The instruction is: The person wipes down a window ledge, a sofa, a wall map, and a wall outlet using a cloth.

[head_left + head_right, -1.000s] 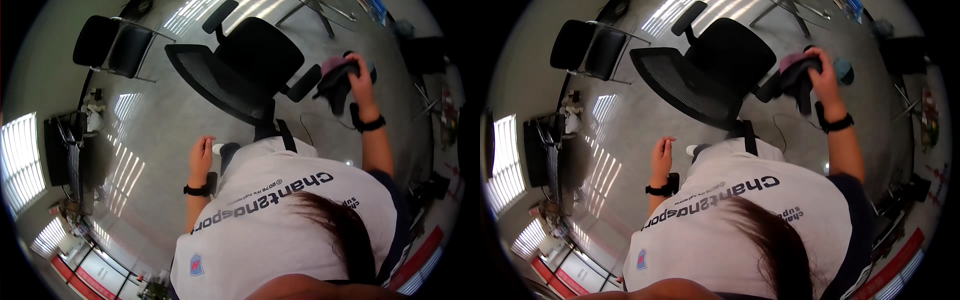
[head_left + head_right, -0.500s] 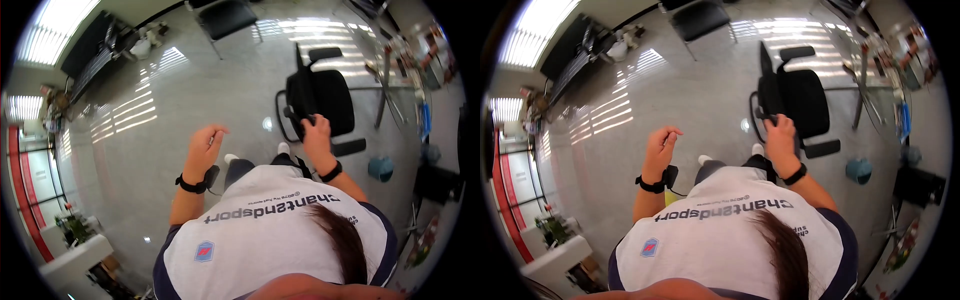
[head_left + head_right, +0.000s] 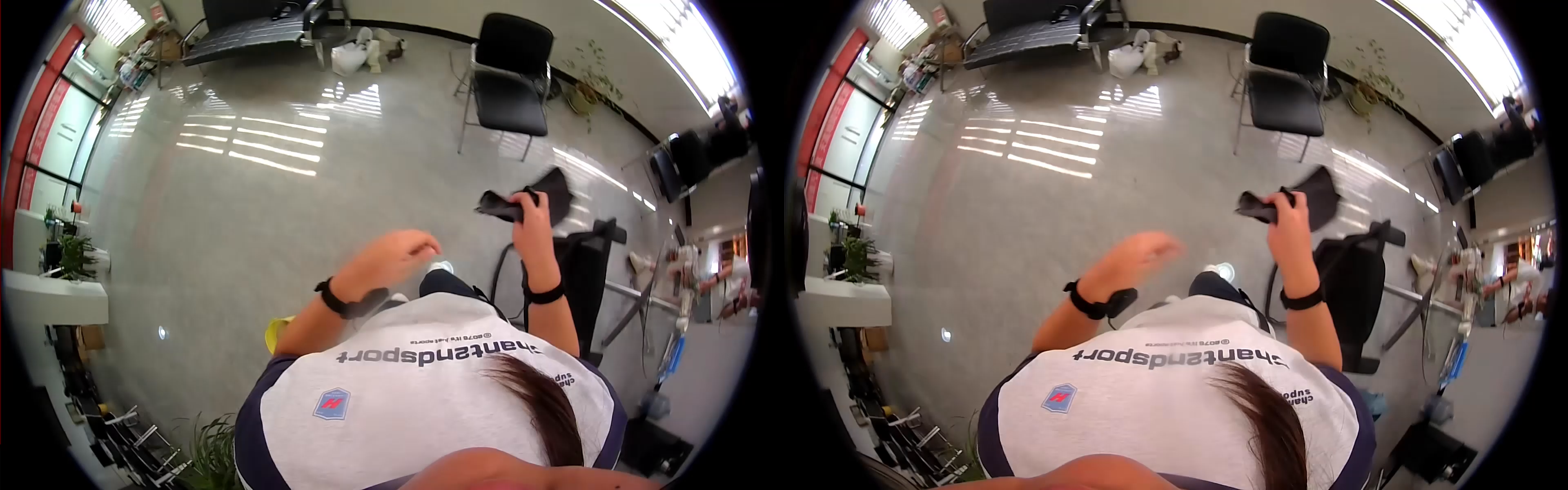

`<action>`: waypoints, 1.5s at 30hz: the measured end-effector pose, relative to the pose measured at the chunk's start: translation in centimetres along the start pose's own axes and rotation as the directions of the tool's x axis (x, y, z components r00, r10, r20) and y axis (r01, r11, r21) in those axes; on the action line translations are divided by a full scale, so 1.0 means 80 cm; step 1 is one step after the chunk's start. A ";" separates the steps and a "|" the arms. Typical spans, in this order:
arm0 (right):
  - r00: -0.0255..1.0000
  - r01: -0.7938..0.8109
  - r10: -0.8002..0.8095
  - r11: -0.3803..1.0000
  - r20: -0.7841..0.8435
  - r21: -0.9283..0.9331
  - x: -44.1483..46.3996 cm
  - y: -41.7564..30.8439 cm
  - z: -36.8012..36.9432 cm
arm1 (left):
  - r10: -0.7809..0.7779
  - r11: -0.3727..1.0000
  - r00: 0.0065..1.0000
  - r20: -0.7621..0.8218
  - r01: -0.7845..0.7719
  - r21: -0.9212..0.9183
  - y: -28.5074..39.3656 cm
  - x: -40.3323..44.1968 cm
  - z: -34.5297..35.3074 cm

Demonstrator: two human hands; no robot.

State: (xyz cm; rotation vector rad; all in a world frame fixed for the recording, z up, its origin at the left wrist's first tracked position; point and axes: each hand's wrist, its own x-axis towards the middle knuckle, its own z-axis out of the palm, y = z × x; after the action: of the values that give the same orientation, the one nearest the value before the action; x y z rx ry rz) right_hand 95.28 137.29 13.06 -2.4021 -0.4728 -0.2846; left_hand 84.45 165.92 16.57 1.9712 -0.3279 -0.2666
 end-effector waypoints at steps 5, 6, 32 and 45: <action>0.970 0.131 -0.187 0.939 0.154 0.319 0.082 -0.078 0.087 | 0.182 0.981 0.966 -0.186 -0.166 0.103 -0.071 0.067 -0.038; 0.949 0.136 -0.239 0.900 0.208 0.413 0.100 -0.084 0.107 | 0.204 0.962 0.933 -0.297 -0.135 0.238 -0.085 0.081 -0.049; 0.603 0.062 -0.658 0.601 0.450 0.797 0.719 -0.339 0.612 | -0.257 0.939 0.592 -0.764 0.339 -0.054 -0.366 0.220 -0.687; 0.870 -0.402 -0.138 0.357 0.473 0.843 1.027 -0.484 0.874 | -0.294 0.941 0.756 -0.584 0.337 -0.038 -0.496 0.322 -1.107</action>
State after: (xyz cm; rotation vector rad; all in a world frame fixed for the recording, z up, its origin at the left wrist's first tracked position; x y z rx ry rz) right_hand 160.06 231.73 8.67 -1.2697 -0.4524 0.5794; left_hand 142.23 247.97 15.26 2.0617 0.4117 0.1527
